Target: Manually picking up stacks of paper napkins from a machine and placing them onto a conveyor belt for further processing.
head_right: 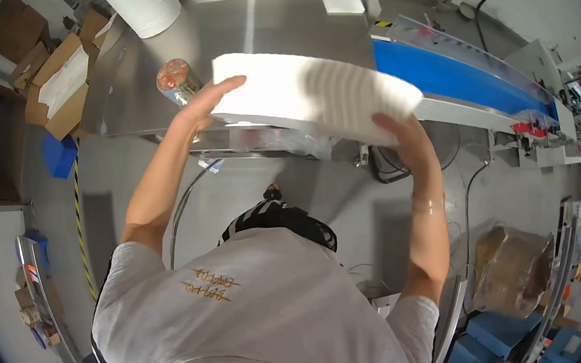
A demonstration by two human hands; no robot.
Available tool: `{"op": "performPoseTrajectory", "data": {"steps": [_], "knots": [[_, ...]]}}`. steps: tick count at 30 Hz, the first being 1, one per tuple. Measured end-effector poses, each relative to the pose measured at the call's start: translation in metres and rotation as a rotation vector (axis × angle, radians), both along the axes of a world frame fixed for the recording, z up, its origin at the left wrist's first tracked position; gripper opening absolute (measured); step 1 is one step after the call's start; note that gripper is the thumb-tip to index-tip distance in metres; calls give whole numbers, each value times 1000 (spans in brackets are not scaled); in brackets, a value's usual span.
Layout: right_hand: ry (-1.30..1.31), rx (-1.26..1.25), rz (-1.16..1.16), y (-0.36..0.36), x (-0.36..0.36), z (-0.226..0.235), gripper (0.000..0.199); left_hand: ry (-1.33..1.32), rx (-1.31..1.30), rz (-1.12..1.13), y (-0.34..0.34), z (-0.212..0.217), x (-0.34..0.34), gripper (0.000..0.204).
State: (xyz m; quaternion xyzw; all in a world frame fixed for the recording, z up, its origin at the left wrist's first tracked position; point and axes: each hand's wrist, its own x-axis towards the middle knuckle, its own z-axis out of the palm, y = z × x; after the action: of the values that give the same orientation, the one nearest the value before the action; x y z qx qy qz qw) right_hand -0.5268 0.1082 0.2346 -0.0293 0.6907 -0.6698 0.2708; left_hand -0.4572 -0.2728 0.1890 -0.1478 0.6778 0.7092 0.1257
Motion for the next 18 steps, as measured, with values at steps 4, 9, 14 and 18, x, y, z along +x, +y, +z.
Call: {"op": "performPoseTrajectory", "data": {"steps": [4, 9, 14, 18], "knots": [[884, 230, 569, -24, -81, -57, 52, -95, -189, 143, -31, 5, -3, 88], [-235, 107, 147, -72, -83, -32, 60, -92, -324, 194, -44, 10, -11, 82], [-150, 129, 287, -58, -89, -40, 67, -136, -863, 413, -19, 33, -5, 82], [70, 276, 467, -32, -104, -39, 73, 421, -1554, 720, 62, 37, -13, 64]]}}
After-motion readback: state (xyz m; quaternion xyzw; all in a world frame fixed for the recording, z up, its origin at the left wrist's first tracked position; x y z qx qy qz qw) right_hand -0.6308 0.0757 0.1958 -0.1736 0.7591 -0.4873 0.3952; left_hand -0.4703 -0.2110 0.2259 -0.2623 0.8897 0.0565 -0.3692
